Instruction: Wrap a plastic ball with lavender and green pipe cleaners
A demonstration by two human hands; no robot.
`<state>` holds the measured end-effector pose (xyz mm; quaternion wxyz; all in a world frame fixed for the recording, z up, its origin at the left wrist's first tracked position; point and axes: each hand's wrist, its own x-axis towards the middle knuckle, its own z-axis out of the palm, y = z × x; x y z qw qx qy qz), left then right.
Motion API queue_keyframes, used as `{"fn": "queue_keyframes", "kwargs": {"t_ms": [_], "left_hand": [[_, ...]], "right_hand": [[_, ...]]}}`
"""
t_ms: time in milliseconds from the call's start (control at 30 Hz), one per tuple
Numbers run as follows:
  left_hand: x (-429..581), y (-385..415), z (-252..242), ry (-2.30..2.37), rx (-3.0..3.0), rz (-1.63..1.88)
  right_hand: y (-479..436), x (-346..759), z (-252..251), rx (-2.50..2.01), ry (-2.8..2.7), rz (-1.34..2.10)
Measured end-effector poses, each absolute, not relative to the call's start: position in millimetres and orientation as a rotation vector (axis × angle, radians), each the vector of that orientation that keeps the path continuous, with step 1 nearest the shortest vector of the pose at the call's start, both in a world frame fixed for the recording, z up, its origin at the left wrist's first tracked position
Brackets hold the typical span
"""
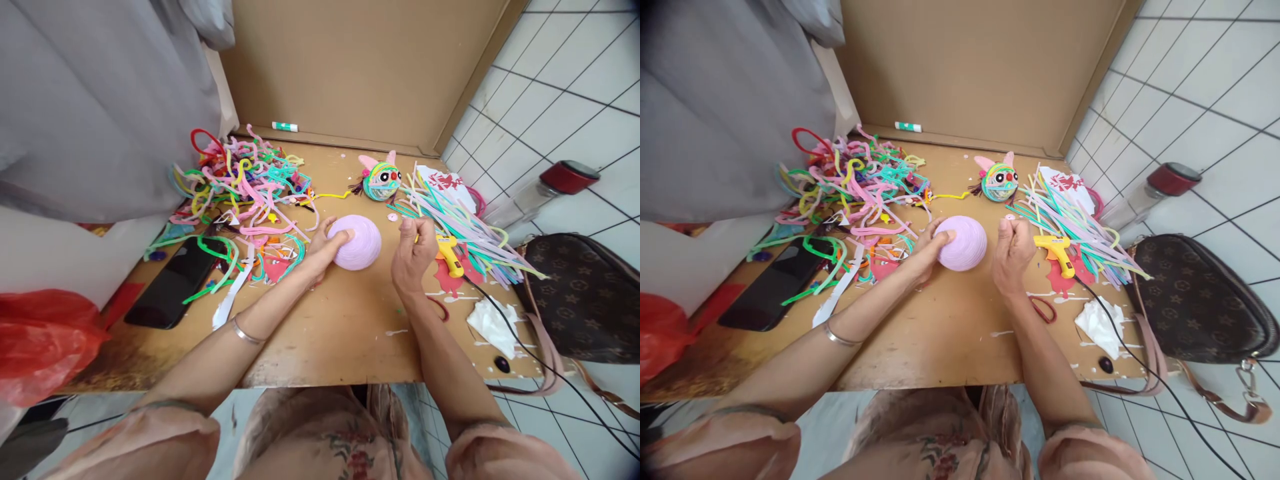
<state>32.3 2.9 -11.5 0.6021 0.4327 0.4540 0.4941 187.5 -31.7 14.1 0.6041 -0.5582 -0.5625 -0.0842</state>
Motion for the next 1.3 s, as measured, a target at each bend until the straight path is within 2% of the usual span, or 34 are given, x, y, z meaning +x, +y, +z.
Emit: {"fn": "queue_keyframes", "kwargs": {"t_ms": [233,367,600,900,1100,1300], "left_hand": [[33.1,-0.9,-1.9,0.861,0.638,1.026],[32.2,-1.7,0.2,0.822,0.545,0.960],[34.5,0.6,-5.9,0.833,0.527,0.948],[32.0,-2.9,4.7,0.748,0.466,0.874],[32.0,1.4,6.1,0.619,0.476,0.910],[34.6,-2.2,9.4,0.579,0.504,0.946]], "right_hand": [[-31.0,182.0,8.9,-1.266,-1.382,-0.240],[-36.6,173.7,11.5,-1.160,-1.630,-0.228],[-37.0,161.4,-2.2,-1.325,-2.037,-0.175],[-37.6,169.8,0.1,-1.231,-1.830,-0.138],[-38.9,163.0,-2.9,-1.240,-1.824,-0.338],[-39.5,158.3,-9.8,-1.291,-1.829,-0.385]]}}
